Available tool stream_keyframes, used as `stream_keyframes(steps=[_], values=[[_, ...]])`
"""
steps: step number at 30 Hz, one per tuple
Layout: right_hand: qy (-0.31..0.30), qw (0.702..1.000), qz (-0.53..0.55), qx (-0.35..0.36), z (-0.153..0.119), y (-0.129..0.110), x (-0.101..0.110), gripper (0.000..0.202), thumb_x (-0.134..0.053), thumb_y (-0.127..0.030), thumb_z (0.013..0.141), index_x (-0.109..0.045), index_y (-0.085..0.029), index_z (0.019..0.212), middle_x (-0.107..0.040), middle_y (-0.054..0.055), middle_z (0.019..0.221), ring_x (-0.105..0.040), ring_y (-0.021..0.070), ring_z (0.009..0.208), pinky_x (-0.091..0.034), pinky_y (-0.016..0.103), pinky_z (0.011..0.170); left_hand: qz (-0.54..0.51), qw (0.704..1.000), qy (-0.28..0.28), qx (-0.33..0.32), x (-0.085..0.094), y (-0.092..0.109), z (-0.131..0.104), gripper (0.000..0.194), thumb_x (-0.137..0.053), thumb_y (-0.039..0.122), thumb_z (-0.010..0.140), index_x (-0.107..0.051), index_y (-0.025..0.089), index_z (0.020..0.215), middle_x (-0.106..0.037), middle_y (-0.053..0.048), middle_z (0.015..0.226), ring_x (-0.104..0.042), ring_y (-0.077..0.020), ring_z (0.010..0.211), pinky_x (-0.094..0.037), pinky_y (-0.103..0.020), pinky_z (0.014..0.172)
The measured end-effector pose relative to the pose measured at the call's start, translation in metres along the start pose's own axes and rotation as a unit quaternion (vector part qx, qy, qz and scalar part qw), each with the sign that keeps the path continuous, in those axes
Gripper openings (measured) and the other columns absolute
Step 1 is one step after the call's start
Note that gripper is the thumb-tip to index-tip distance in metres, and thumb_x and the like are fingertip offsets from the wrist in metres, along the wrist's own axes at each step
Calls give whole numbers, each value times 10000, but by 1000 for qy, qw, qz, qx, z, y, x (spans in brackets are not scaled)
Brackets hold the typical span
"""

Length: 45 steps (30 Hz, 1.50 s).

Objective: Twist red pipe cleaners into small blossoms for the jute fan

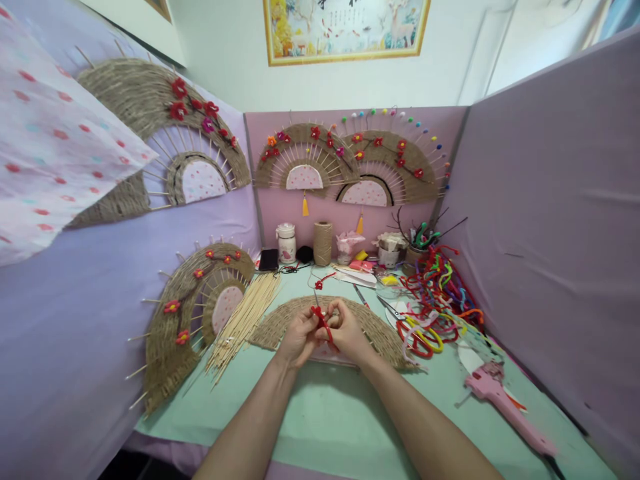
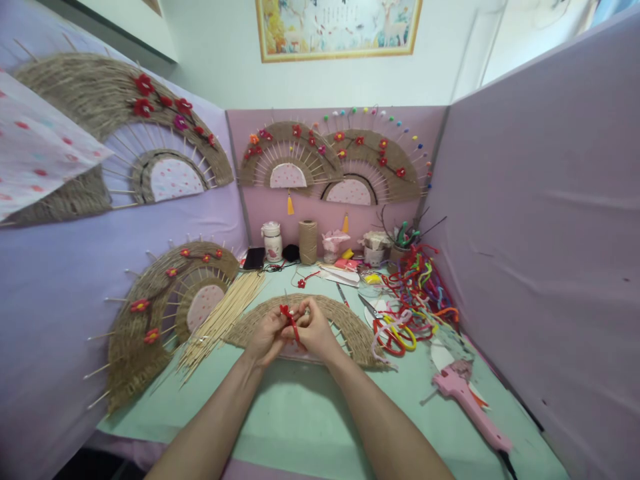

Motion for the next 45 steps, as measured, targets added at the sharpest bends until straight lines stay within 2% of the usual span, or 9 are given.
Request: stream_keyframes(steps=[6,10,20,26,30,33,35,39,45], values=[[-52,998,7,-24,-1,-5,-2,454,-688,-285,650,-279,-253,845,-520,-135,486,-437,75,291,-301,147,301,7,1000,-8,8,1,-3,0,235,-693,301,699,-576,113,778,-551,-28,697,-509,-95,558,-412,-204,499],[-84,996,6,-27,-5,-14,0,397,-665,-259,672,-334,-234,889,-594,-81,593,-541,84,471,-423,193,481,1,1000,-7,-11,2,1,0,259,-692,332,698,-581,118,790,-570,-33,743,-516,-100,581,-440,-231,546],[-38,998,5,-53,-7,-12,3,307,-611,-268,699,-416,-238,933,-568,-65,607,-483,85,487,-356,200,489,-25,997,67,-27,10,5,1,223,-736,234,660,-617,112,804,-629,-48,763,-586,-132,725,-444,-236,665],[47,995,-44,-70,-6,-13,11,271,-588,-239,668,-440,-237,895,-557,-53,610,-456,86,475,-336,198,469,-45,994,89,-49,12,9,2,227,-750,216,636,-632,111,800,-645,-61,807,-590,-128,727,-453,-267,712],[127,963,-223,-78,25,-23,35,271,-574,-287,683,-478,-195,920,-566,-41,562,-464,101,442,-335,205,447,-62,961,223,-155,37,21,3,245,-775,185,578,-620,133,761,-645,-27,814,-582,-101,794,-415,-254,817],[114,862,-490,-56,74,-23,37,174,-586,-263,693,-574,-168,838,-649,21,693,-580,139,616,-393,217,542,4,932,282,-226,54,28,2,256,-759,238,590,-618,144,782,-632,-10,783,-565,-88,741,-406,-241,780],[111,837,-533,-56,106,-13,31,85,-616,-194,660,-611,-156,735,-675,68,770,-606,180,745,-403,237,619,67,915,312,-248,63,30,0,267,-741,278,608,-623,145,808,-631,-13,797,-561,-98,749,-403,-245,772],[101,816,-566,-63,147,13,7,49,-638,-103,622,-632,-120,668,-678,148,814,-612,234,829,-400,270,675,151,885,345,-273,70,36,-5,238,-707,298,651,-630,156,825,-611,2,762,-542,-107,728,-405,-237,739],[91,831,-547,-41,149,13,-11,68,-594,-81,667,-653,-104,690,-669,166,869,-605,219,853,-408,266,707,225,865,340,-292,54,46,-14,192,-675,304,693,-655,171,829,-608,0,708,-534,-124,686,-418,-232,676]])
Point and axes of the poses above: each hand's wrist, its own z-axis towards the middle knuckle, its own x-axis out of the back of the hand, y = z × x, the point moved 6 cm from there along z, towards the middle knuckle
